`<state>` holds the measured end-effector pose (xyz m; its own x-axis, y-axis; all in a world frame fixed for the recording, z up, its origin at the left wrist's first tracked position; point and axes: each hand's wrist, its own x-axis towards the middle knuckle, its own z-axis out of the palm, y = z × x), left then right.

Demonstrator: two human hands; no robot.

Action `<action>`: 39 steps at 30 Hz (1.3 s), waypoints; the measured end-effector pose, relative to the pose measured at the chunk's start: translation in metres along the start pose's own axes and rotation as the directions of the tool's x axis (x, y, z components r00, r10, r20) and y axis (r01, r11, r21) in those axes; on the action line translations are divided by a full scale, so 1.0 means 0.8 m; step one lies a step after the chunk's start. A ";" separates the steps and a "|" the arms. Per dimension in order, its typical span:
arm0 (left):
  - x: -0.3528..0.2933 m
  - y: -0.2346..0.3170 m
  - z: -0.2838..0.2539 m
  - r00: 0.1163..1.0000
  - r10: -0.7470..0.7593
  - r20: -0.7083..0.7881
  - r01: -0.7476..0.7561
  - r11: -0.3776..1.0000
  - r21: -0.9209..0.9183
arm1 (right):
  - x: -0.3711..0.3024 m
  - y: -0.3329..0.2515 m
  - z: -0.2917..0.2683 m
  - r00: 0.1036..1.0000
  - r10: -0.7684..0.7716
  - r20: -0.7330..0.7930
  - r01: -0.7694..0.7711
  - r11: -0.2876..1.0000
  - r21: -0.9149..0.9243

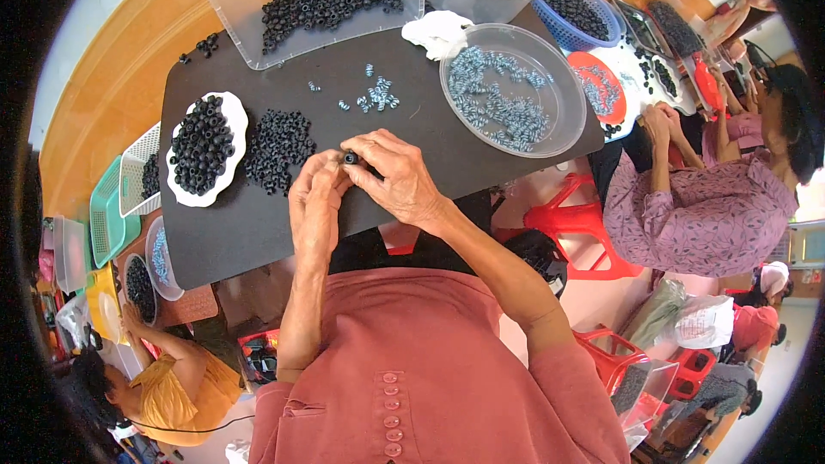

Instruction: The person sorts small black plastic components and blue beads by hand on a table.

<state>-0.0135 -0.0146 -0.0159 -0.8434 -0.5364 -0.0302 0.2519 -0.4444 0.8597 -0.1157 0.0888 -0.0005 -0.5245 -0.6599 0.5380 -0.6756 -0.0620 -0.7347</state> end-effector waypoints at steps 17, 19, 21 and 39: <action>-0.020 0.011 -0.003 0.986 0.164 -0.042 -0.139 0.926 0.351 | 0.058 0.000 -0.065 0.984 -0.175 -0.030 0.154 0.928 -0.340; -0.023 0.011 -0.004 0.987 0.146 -0.063 -0.117 0.935 0.336 | 0.104 0.014 -0.097 0.987 -0.091 -0.130 0.032 0.914 -0.404; -0.020 0.015 0.003 0.993 0.110 -0.046 -0.087 0.933 0.348 | 0.155 0.053 -0.151 0.966 -0.186 -0.178 0.075 0.864 -0.498; -0.017 0.016 0.001 0.997 0.077 -0.002 -0.072 0.947 0.312 | 0.181 0.037 0.075 0.835 -0.294 0.465 0.364 0.929 -0.065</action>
<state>0.0009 -0.0125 -0.0041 -0.8209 -0.5700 0.0350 0.1518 -0.1587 0.9756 -0.1803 -0.0536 0.0304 0.0020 -0.8810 0.4731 -0.8524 -0.2489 -0.4599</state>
